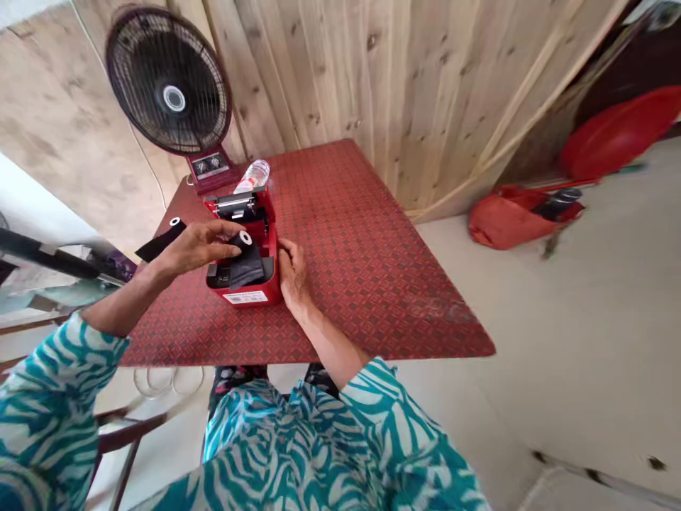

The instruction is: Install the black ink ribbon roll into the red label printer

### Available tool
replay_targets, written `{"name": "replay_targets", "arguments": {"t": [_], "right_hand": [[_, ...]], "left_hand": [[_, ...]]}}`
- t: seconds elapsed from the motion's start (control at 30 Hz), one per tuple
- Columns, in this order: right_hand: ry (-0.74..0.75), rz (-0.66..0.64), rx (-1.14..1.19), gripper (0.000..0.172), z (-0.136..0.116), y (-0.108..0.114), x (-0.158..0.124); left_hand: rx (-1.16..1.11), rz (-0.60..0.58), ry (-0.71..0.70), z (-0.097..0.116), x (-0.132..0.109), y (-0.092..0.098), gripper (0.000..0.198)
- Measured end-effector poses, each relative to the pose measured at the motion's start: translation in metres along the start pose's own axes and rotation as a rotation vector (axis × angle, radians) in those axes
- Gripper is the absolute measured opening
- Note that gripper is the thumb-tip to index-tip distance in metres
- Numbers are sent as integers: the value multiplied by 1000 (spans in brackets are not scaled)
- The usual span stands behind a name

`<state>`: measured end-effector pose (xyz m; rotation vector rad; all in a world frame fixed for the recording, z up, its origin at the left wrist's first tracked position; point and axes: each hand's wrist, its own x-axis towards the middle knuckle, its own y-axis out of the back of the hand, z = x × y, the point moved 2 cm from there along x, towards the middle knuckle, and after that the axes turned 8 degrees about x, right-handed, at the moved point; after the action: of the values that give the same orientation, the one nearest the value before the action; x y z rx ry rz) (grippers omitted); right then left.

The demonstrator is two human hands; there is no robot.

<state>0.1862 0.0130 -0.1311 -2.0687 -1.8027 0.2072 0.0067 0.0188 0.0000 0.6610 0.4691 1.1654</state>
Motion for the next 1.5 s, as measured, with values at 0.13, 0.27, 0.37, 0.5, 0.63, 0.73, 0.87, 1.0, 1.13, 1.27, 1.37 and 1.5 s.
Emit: {"name": "replay_targets", "arguments": {"t": [0.13, 0.27, 0.37, 0.5, 0.63, 0.73, 0.87, 1.0, 1.13, 1.27, 1.37, 1.5], "right_hand": [[2, -4, 11, 35, 5, 1, 2], [6, -18, 2, 33, 7, 2, 3], [2, -24, -14, 33, 8, 2, 4], [18, -32, -14, 32, 8, 3, 5], [16, -31, 1, 32, 9, 3, 6], [12, -33, 14, 32, 11, 3, 5], [9, -31, 24, 32, 10, 3, 5], [3, -21, 19, 31, 8, 3, 4], [-11, -34, 37, 30, 9, 5, 5], [-36, -12, 65, 33, 12, 5, 6], [-15, 29, 81, 39, 8, 5, 6], [92, -4, -1, 40, -20, 8, 4]], "left_hand": [[170, -18, -40, -3, 11, -10, 30], [304, -19, -95, -3, 14, -13, 29], [293, -43, -100, -2, 16, -11, 30], [292, -58, -108, -3, 22, -8, 32], [355, -65, -102, -7, 27, -12, 31], [376, -108, -80, -10, 32, -19, 30], [397, -189, -32, -10, 43, -24, 28], [338, -203, -64, -3, 40, -15, 15], [172, 120, -91, -8, 10, 11, 20], [-45, 584, -47, -29, -22, 24, 35], [-102, 602, -25, -34, -39, 13, 47], [45, 375, -88, -20, -55, -4, 51]]}}
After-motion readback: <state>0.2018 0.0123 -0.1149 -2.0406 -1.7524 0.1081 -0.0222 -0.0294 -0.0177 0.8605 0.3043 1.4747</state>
